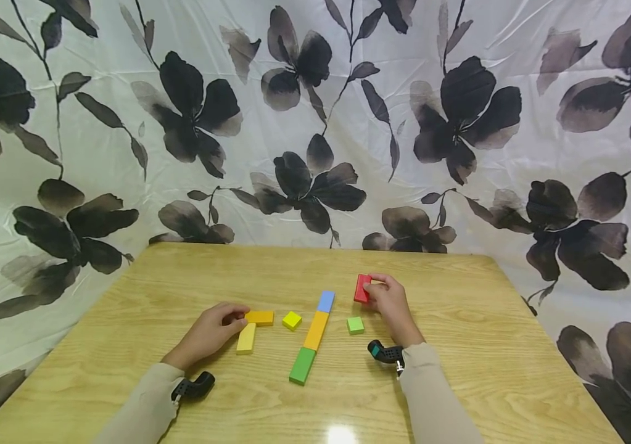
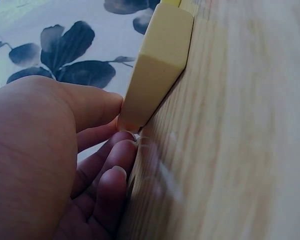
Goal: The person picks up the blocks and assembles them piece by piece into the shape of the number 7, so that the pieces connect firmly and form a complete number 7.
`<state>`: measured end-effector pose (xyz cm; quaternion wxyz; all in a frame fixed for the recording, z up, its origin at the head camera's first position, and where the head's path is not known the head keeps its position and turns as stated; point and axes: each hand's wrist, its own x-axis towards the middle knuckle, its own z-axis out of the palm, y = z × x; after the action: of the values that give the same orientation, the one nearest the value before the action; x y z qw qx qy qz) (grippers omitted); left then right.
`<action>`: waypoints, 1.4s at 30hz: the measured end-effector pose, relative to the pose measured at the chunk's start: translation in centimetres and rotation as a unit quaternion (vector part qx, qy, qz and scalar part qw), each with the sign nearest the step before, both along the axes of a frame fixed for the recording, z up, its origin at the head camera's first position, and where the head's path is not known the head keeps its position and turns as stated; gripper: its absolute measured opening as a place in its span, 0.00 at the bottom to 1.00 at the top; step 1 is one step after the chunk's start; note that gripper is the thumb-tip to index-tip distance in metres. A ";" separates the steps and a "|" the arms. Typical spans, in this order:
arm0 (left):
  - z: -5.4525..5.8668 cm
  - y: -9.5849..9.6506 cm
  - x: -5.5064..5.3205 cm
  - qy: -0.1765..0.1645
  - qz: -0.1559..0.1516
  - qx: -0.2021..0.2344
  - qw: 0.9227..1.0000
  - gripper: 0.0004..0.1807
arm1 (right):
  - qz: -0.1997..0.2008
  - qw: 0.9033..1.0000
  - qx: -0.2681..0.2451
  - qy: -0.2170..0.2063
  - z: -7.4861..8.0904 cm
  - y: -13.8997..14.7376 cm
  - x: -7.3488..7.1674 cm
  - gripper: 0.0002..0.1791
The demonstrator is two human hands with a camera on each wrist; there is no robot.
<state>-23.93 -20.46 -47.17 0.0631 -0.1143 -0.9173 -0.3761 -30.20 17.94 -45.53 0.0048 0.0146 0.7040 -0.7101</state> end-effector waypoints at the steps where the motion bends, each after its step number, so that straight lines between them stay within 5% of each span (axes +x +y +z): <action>1: 0.0 -0.1 -0.1 -0.002 -0.001 0.000 1.000 0.15 | -0.001 1.000 0.001 -0.001 0.1 -0.1 -0.1 0.23; 17: -0.2 -0.2 -0.1 0.008 0.003 0.004 1.000 0.13 | 0.017 1.000 -0.020 -0.008 0.1 -1.1 -1.5 0.23; 42: -0.1 -0.2 -0.2 0.007 0.003 0.004 1.000 0.13 | 0.016 0.999 0.015 -0.029 0.9 -2.5 -3.3 0.23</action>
<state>-24.10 -20.66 -47.26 0.0712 -0.1144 -0.9155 -0.3792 -33.51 15.45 -44.65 0.0365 0.0241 0.7140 -0.6987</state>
